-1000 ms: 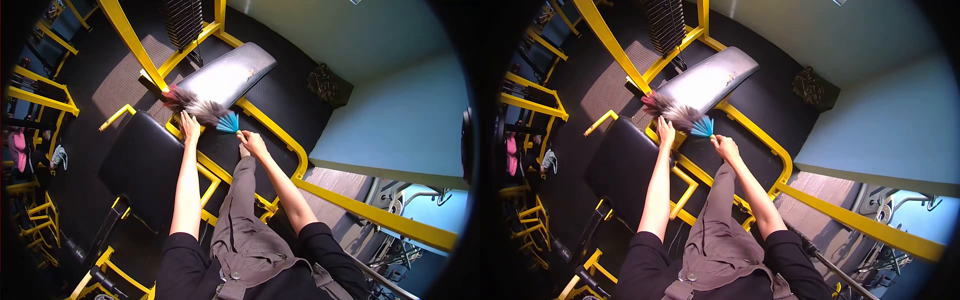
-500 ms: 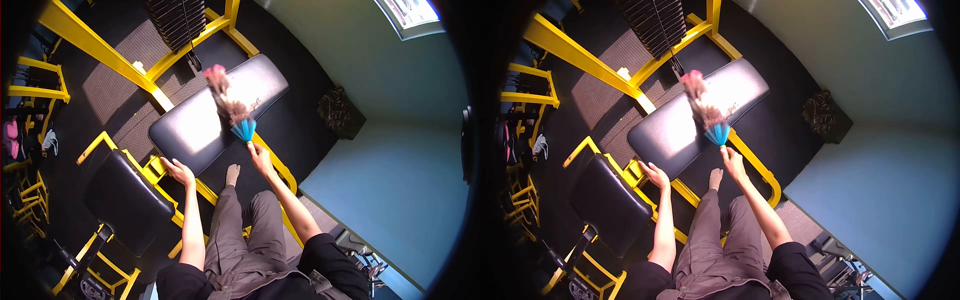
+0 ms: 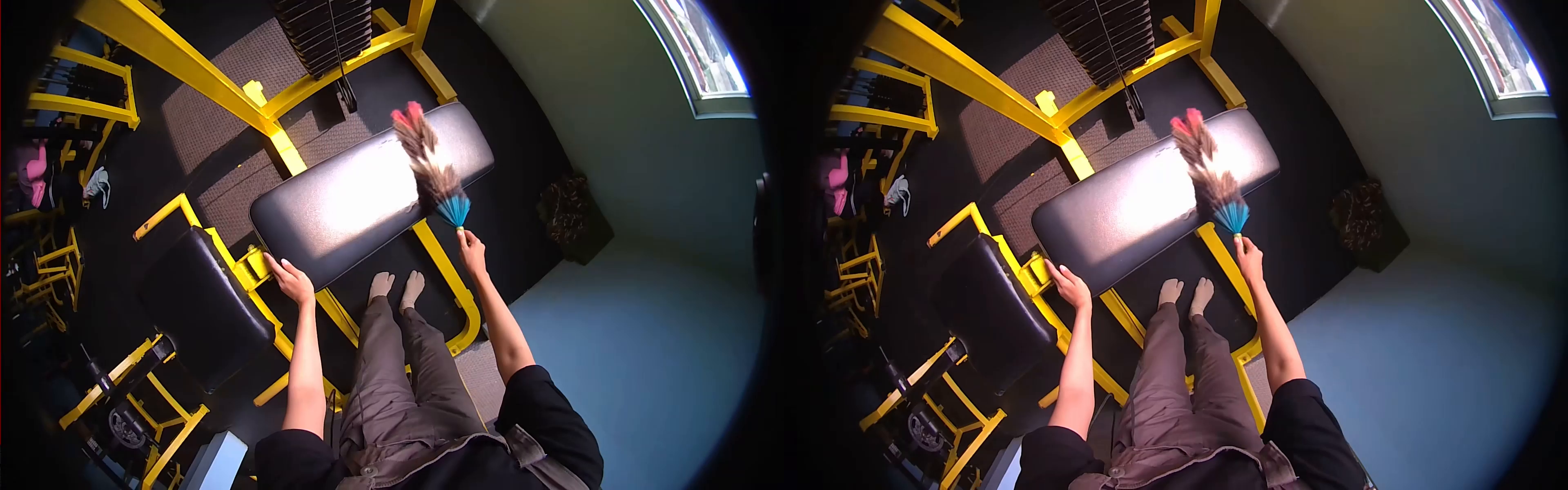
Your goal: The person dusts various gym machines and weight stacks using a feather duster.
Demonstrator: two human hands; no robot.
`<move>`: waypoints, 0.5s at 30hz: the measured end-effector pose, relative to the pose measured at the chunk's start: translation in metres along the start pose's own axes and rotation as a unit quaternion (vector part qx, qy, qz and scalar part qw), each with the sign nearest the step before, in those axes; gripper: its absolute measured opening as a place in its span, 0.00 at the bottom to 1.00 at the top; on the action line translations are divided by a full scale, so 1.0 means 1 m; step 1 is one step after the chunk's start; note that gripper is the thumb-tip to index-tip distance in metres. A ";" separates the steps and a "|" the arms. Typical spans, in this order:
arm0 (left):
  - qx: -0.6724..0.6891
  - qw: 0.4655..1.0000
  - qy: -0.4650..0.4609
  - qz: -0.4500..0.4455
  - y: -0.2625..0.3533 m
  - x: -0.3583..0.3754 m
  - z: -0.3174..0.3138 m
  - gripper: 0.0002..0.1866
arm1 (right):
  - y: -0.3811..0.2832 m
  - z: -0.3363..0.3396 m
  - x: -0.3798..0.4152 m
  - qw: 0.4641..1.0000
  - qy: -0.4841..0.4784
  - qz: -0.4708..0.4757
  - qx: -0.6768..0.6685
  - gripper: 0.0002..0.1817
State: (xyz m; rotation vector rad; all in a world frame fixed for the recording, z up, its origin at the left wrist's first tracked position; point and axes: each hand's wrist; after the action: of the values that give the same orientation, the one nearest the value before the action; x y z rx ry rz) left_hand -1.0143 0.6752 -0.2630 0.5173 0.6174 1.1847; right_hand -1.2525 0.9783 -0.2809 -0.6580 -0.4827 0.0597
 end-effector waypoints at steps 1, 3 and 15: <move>-0.002 1.000 0.002 0.001 0.000 0.002 0.004 0.23 | -0.001 -0.004 -0.011 0.997 0.007 -0.058 -0.049 0.20; -0.003 1.000 -0.002 0.025 0.005 0.002 0.001 0.23 | -0.026 -0.008 -0.008 0.974 -0.009 -0.175 -0.143 0.20; -0.045 0.998 -0.019 0.039 -0.016 0.008 -0.002 0.24 | 0.011 -0.025 0.123 0.943 -0.232 0.235 0.040 0.18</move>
State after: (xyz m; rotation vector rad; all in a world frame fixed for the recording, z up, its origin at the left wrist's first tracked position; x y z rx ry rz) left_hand -1.0027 0.6785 -0.2761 0.4910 0.5130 1.2669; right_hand -1.1310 0.9974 -0.2544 -0.6687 -0.7630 0.6960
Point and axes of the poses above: each hand's wrist, its own x-axis away from the middle knuckle, its own z-axis out of the back of the hand, y = z × x, and after that the axes turned 5 degrees about x, right-handed
